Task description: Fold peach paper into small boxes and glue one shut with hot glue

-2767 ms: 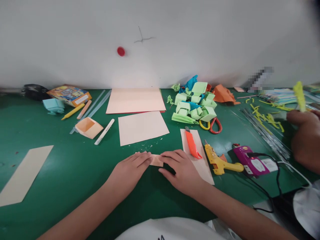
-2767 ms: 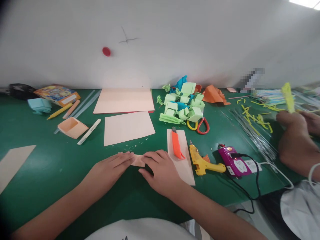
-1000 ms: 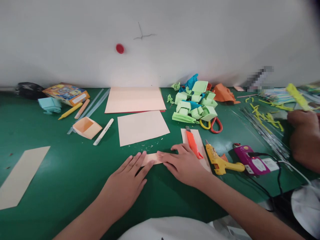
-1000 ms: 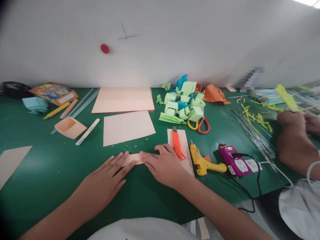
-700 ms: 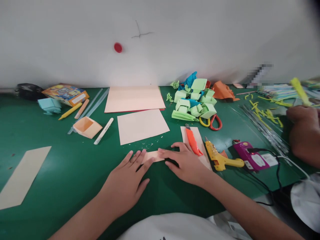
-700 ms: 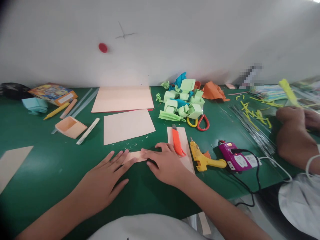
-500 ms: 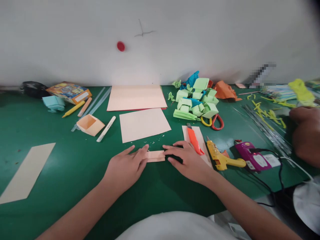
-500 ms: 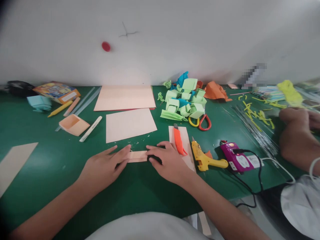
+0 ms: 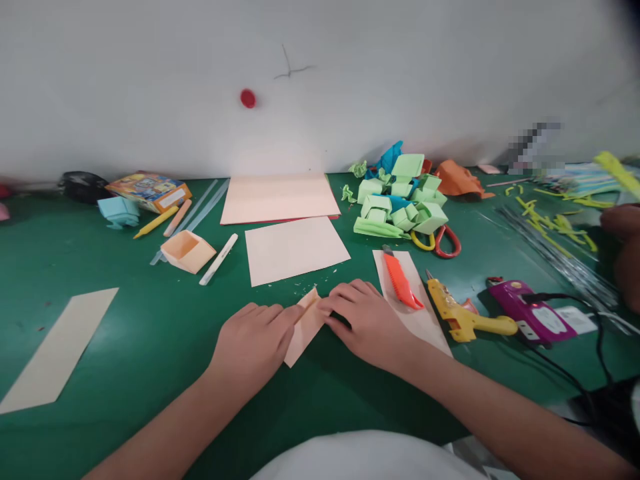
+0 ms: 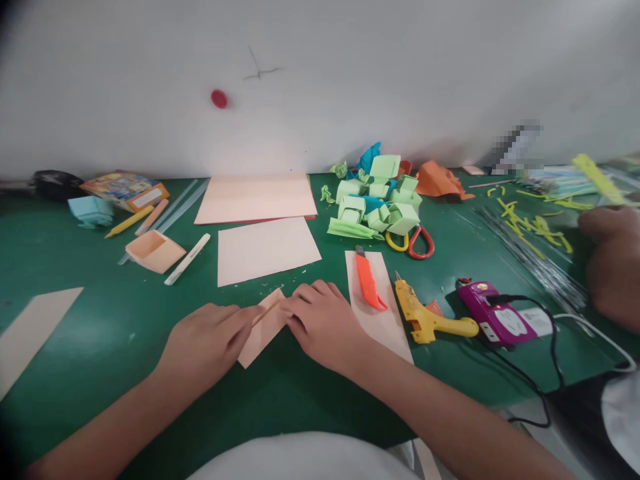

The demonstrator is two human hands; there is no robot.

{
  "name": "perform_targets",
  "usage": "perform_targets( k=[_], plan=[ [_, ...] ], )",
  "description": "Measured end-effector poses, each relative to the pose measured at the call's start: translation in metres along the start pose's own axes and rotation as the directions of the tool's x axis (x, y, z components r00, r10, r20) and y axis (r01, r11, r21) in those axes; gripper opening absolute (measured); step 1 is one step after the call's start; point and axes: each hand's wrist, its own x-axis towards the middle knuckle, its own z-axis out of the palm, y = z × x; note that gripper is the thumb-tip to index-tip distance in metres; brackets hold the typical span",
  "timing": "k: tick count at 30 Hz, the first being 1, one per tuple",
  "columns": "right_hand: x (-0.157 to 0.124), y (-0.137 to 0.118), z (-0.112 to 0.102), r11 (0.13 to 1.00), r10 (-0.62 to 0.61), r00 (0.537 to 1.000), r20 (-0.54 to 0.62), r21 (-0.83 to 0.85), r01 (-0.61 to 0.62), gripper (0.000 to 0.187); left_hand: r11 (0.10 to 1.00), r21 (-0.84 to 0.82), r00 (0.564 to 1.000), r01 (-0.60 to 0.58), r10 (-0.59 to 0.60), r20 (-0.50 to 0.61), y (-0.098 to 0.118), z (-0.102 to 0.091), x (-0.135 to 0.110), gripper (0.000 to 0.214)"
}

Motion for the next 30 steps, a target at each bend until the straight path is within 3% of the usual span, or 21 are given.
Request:
perform_targets(
  k=[5,9,12,15,21,30],
  plan=[
    [0.0,0.0,0.0,0.999,-0.042,0.998,0.041,0.001,0.042,0.036,0.97,-0.139,0.957,0.199,-0.161,0.243,-0.006,-0.001,0.0,0.029],
    [-0.001,0.003,0.003,0.996,-0.024,0.999,-0.031,0.086,0.026,0.031,0.94,-0.2,0.915,0.277,-0.195,0.353,-0.009,-0.005,0.003,0.029],
    [-0.003,0.01,0.005,0.99,-0.051,0.987,-0.15,0.123,0.07,0.021,0.931,-0.226,0.915,0.287,-0.197,0.351,-0.011,-0.004,0.002,0.03],
    [-0.005,0.017,0.005,0.985,-0.095,0.974,-0.204,0.124,0.122,0.025,0.934,-0.223,0.924,0.28,-0.199,0.327,-0.015,-0.002,-0.001,0.032],
    [-0.007,0.022,-0.004,0.982,-0.116,0.981,-0.156,0.133,0.137,0.028,0.962,-0.179,0.95,0.206,-0.152,0.272,-0.014,-0.003,-0.004,0.035],
    [-0.009,0.017,-0.012,0.982,-0.119,0.991,-0.066,0.138,0.127,0.015,0.966,-0.166,0.944,0.199,-0.143,0.297,-0.009,-0.003,-0.005,0.025]
  ],
)
